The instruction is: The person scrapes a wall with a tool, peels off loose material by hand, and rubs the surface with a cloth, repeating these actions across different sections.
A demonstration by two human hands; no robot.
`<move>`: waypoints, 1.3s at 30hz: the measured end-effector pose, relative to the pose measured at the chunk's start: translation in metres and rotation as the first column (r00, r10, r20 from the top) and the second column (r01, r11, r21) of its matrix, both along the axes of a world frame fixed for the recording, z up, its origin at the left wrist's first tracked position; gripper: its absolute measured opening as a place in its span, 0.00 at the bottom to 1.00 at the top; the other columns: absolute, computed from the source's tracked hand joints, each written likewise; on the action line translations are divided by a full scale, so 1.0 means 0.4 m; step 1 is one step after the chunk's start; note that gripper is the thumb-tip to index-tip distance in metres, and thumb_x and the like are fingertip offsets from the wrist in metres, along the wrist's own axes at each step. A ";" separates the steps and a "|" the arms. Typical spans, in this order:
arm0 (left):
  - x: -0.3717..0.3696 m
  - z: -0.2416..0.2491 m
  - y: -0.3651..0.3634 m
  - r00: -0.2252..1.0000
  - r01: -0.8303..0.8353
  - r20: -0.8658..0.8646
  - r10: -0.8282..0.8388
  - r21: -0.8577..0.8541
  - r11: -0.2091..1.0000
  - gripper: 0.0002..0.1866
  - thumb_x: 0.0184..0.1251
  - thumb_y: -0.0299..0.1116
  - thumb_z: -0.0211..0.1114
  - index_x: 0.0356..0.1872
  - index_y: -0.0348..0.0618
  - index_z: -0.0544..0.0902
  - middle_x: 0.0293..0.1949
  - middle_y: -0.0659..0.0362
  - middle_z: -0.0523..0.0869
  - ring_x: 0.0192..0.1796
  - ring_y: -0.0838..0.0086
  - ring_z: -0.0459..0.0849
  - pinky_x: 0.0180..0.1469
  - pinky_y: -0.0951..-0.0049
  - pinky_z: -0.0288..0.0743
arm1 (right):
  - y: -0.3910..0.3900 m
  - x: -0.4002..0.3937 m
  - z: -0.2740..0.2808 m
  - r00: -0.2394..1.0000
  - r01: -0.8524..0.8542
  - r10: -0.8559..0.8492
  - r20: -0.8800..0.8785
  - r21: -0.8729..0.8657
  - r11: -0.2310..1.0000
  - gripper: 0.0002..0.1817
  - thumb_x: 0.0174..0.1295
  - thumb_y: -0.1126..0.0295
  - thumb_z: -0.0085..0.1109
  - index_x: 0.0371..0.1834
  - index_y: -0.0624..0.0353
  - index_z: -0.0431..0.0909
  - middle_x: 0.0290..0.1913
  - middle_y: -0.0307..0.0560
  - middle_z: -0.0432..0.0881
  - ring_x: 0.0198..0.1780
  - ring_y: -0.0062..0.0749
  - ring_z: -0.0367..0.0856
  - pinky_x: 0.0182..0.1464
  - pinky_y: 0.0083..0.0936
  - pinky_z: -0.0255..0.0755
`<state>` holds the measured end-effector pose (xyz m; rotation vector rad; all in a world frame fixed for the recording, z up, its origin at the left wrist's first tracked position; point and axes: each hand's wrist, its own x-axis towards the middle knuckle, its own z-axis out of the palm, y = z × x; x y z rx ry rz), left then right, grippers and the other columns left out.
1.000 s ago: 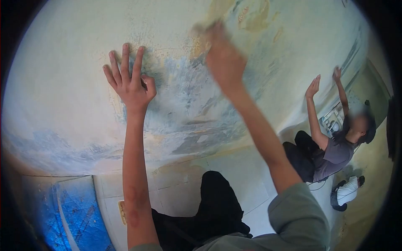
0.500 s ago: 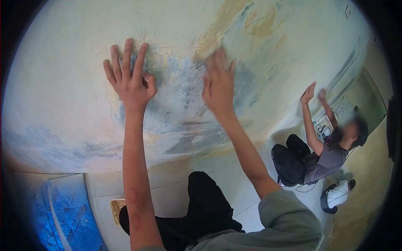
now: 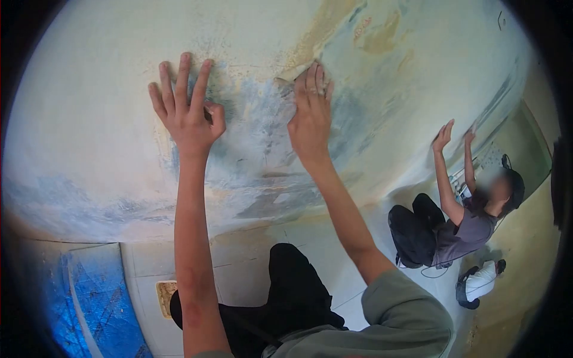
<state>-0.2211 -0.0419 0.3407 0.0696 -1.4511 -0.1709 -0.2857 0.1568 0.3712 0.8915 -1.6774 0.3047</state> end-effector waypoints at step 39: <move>0.000 0.004 0.002 1.000 0.002 -0.026 -0.002 -0.006 1.000 0.36 0.45 0.29 0.51 0.63 0.58 0.79 0.70 0.60 0.72 0.76 0.59 0.60 0.77 0.52 0.40 | 0.003 -0.011 0.313 0.954 -0.129 0.089 -0.287 -0.125 0.984 0.20 0.50 0.82 0.57 0.47 0.54 0.84 0.52 0.41 0.84 0.48 0.34 0.85 0.50 0.26 0.80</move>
